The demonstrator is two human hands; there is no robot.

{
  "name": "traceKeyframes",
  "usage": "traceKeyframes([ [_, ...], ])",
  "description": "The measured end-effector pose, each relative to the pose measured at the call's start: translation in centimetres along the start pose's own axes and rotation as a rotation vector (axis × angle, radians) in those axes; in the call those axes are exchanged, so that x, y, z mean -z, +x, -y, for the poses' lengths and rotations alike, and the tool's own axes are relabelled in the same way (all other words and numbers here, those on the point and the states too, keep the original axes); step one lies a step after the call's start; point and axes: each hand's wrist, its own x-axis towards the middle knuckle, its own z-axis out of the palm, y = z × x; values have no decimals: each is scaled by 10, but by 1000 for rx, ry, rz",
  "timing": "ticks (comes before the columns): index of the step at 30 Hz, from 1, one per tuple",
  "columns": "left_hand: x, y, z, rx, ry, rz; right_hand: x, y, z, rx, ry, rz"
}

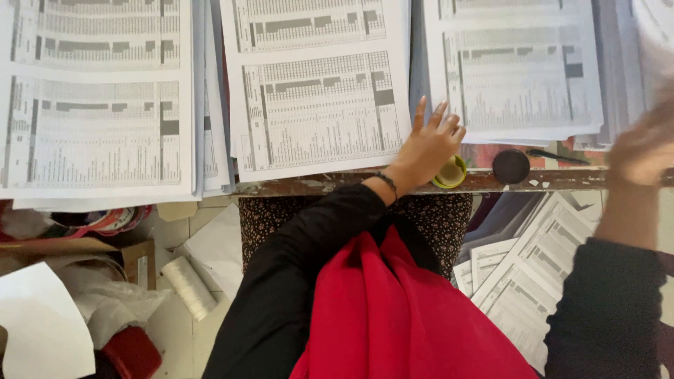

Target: The person sits at a table and sorts through a large stack of printed papers. They pick up sheets, flip through them, and place them into separate piles on the table.

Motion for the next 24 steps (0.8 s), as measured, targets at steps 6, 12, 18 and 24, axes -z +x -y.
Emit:
traceKeyframes([
  [6,-35,1,4,17,-56,-151,185,128,200,-38,971,-36],
  [12,-51,-8,27,-46,-91,-22,160,70,248,279,1083,181],
  [18,-45,-10,42,-89,-264,-117,206,63,297,102,965,188],
  [24,-32,-14,43,-91,-269,-125,255,27,282,-425,1278,171],
])
